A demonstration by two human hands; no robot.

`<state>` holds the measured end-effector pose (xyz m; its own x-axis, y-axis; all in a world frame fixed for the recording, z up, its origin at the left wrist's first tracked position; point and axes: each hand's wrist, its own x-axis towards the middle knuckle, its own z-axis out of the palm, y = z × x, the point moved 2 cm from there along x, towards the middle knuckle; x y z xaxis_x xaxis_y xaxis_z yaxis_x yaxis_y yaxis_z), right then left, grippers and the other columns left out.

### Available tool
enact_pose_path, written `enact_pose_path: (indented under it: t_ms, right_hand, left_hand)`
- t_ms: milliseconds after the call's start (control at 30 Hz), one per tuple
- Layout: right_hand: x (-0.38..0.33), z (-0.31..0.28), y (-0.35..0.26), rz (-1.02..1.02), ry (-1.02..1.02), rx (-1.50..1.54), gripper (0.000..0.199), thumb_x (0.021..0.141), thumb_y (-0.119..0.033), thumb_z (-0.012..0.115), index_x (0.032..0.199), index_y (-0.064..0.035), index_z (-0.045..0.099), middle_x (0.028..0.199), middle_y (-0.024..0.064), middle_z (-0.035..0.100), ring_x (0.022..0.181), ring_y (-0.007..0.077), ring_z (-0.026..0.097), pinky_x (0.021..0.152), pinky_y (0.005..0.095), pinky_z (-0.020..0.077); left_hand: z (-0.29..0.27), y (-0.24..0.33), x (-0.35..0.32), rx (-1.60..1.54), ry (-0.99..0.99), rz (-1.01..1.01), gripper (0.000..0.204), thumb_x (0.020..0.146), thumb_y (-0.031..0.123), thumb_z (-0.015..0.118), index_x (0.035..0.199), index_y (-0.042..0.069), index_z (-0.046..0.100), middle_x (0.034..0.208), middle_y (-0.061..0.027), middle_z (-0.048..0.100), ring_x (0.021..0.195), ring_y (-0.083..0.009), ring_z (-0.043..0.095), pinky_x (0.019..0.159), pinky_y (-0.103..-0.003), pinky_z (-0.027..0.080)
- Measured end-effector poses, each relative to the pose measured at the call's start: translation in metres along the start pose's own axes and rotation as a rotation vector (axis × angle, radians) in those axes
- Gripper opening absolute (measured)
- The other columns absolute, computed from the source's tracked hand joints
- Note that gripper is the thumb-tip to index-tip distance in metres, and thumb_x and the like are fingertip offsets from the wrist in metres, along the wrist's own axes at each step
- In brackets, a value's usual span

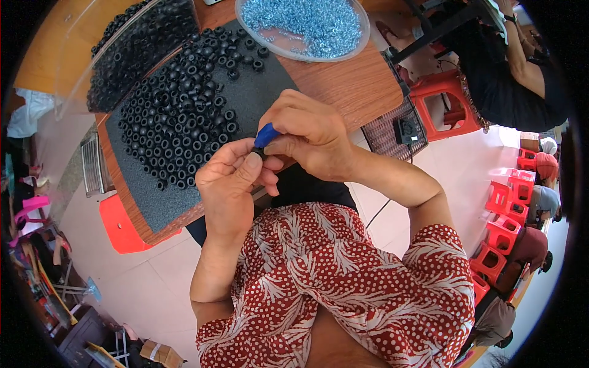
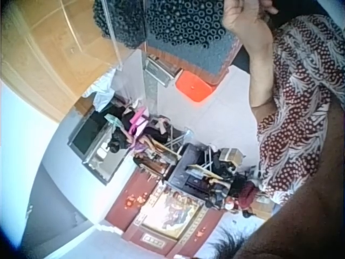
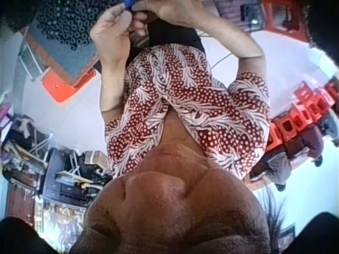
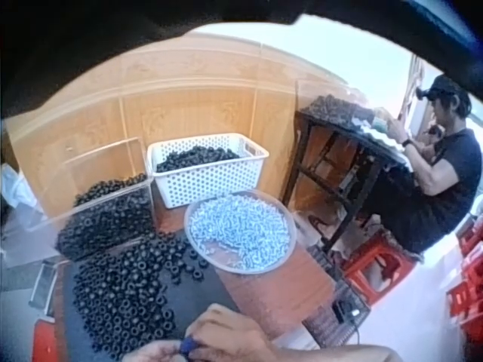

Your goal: The person takes small blue parts from a dish and inserts them into black rubber rings one by one by hand.

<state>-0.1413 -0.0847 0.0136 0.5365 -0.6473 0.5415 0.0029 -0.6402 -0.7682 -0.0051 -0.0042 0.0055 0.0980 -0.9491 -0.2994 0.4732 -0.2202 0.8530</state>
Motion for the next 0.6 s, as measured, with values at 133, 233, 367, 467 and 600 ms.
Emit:
enact_pose_path:
  t_ms: [133, 233, 367, 467, 600]
  right_hand:
    - [-0.0011, 0.0003, 0.0025, -0.016, 0.029, 0.042, 0.017, 0.064, 0.0, 0.07, 0.079, -0.0022, 0.061, 0.081, 0.0042, 0.06, 0.074, 0.0197, 0.053, 0.063, 0.028, 0.0442]
    - [-0.0014, -0.0003, 0.0037, -0.021, 0.031, 0.04, 0.017, 0.064, -0.001, 0.07, 0.079, -0.0028, 0.061, 0.081, 0.0034, 0.061, 0.074, 0.0189, 0.054, 0.063, 0.0278, 0.0441]
    - [-0.0029, -0.0012, 0.0049, -0.015, 0.035, 0.006, 0.017, 0.064, -0.003, 0.071, 0.078, -0.0038, 0.062, 0.08, 0.0031, 0.061, 0.074, 0.0179, 0.054, 0.063, 0.0279, 0.044]
    - [-0.0053, -0.0021, 0.0028, 0.011, 0.034, -0.015, 0.018, 0.065, -0.004, 0.071, 0.08, -0.0038, 0.062, 0.081, 0.0034, 0.061, 0.075, 0.0183, 0.053, 0.063, 0.0283, 0.0437]
    - [-0.0089, 0.0016, 0.0028, -0.038, 0.064, 0.014, 0.019, 0.067, -0.005, 0.071, 0.084, -0.0028, 0.062, 0.083, 0.005, 0.061, 0.076, 0.0196, 0.052, 0.065, 0.029, 0.0432]
  left_hand:
    - [0.0007, 0.0001, 0.0013, -0.06, -0.051, -0.01, 0.021, 0.088, 0.007, 0.053, 0.102, -0.009, 0.054, 0.08, -0.0167, 0.064, 0.06, -0.016, 0.06, 0.051, -0.026, 0.05]
    - [0.0012, 0.0001, 0.002, -0.077, -0.041, -0.006, 0.021, 0.089, 0.009, 0.053, 0.101, -0.008, 0.055, 0.078, -0.0174, 0.063, 0.058, -0.0168, 0.06, 0.05, -0.026, 0.05]
    - [0.0036, 0.0012, 0.0034, -0.071, -0.026, -0.024, 0.02, 0.088, 0.009, 0.054, 0.098, -0.008, 0.056, 0.076, -0.0175, 0.063, 0.055, -0.0167, 0.059, 0.048, -0.026, 0.049]
    - [0.0032, 0.0018, 0.0041, -0.084, -0.032, -0.037, 0.019, 0.087, 0.009, 0.055, 0.095, -0.007, 0.057, 0.073, -0.0168, 0.062, 0.052, -0.0162, 0.058, 0.046, -0.025, 0.047]
    - [0.0023, -0.0015, 0.0045, -0.116, -0.033, -0.01, 0.016, 0.084, 0.008, 0.056, 0.09, -0.006, 0.057, 0.07, -0.0157, 0.061, 0.05, -0.0157, 0.056, 0.043, -0.025, 0.046]
